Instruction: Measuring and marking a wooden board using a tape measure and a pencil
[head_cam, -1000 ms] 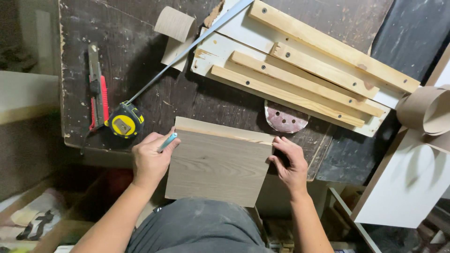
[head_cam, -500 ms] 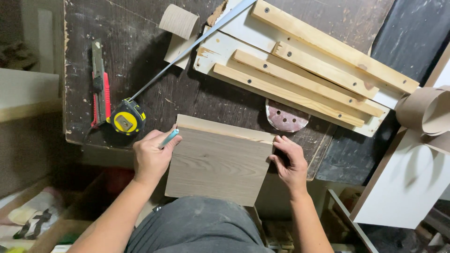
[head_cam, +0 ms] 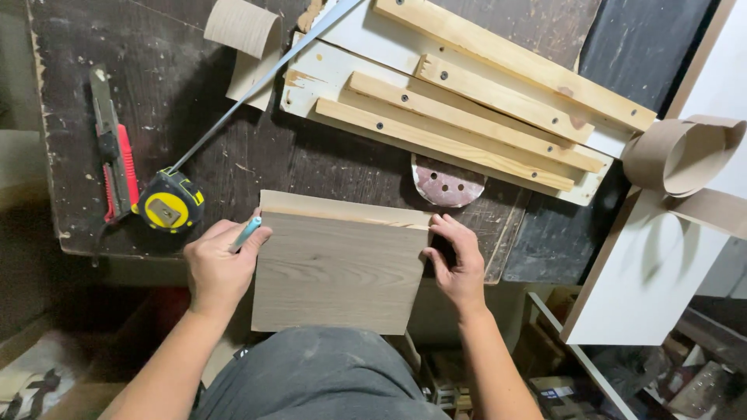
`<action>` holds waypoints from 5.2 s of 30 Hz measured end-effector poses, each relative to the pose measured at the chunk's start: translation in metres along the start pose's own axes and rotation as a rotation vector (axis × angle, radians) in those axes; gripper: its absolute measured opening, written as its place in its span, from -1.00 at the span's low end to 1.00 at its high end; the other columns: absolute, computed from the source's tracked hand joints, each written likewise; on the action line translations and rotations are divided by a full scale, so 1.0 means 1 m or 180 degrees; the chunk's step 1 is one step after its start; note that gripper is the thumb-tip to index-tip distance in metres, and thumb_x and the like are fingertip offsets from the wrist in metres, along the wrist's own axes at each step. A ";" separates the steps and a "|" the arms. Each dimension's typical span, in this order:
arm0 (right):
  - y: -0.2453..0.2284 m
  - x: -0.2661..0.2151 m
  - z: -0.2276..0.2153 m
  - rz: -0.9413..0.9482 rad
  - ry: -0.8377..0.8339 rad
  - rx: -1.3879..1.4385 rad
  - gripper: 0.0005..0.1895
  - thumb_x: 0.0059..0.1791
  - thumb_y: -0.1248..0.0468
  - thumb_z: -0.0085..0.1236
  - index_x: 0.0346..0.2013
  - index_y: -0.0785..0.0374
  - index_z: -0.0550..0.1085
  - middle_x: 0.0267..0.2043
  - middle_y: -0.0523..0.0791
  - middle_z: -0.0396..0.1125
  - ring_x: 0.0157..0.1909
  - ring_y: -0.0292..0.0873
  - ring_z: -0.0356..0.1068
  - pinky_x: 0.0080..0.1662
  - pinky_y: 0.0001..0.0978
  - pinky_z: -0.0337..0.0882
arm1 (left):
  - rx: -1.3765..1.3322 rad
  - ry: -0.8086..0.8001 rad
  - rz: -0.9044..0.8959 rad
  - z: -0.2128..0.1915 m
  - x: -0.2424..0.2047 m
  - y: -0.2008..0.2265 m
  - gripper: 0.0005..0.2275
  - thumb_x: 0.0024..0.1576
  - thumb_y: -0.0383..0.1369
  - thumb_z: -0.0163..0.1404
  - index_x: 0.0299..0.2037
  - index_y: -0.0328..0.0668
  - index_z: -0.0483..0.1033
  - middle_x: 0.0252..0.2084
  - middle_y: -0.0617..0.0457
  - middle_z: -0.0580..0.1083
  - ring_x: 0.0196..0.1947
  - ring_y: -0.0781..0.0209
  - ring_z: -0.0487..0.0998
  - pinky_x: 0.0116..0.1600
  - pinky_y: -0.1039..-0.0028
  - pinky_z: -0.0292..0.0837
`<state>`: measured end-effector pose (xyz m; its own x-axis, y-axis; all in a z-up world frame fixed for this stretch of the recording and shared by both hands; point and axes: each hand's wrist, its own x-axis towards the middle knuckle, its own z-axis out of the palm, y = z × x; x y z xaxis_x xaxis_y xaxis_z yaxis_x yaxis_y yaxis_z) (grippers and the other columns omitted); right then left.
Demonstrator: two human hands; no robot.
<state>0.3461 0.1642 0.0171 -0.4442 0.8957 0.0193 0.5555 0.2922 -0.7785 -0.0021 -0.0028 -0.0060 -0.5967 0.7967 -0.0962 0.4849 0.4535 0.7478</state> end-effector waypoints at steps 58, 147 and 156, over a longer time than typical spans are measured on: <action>-0.079 -0.049 0.073 -0.0039 -0.1788 -0.2370 -0.54 -0.08 0.14 0.23 0.13 -0.19 0.50 0.47 0.10 0.02 0.50 0.43 -0.10 0.45 0.33 0.06 | -0.0500 -0.2560 0.0372 0.144 0.066 0.159 -0.87 0.00 -0.12 0.20 -0.37 0.16 0.62 -0.45 -0.07 0.60 -0.29 -0.21 0.65 -0.20 0.10 0.52; -0.010 -0.146 0.055 0.2872 -0.0527 0.2972 -0.86 0.13 0.29 0.13 -0.13 0.33 0.44 -0.54 -0.12 0.12 -0.55 -0.30 -0.03 -0.51 -0.45 0.00 | 0.1139 -0.0942 0.0690 0.009 0.056 0.045 -0.91 0.24 -0.30 -0.03 -0.14 -0.06 0.42 -0.21 -0.20 0.51 -0.16 -0.34 0.46 -0.19 -0.13 0.41; -0.014 -0.132 0.037 0.2514 -0.0708 0.3125 -0.41 0.00 0.08 0.24 0.28 0.27 0.45 0.10 -0.04 0.53 0.03 -0.21 0.49 -0.14 -0.49 0.43 | 0.0577 -0.1046 -0.0552 0.014 0.104 0.022 -0.79 -0.02 -0.53 -0.01 -0.37 0.13 0.60 -0.38 -0.03 0.60 -0.28 -0.13 0.60 -0.14 0.20 0.45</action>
<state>0.3713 0.0297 0.0021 -0.3927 0.6092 -0.6889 0.0135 -0.7452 -0.6667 -0.0442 0.0957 -0.0084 -0.4578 0.7741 -0.4372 0.5173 0.6319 0.5772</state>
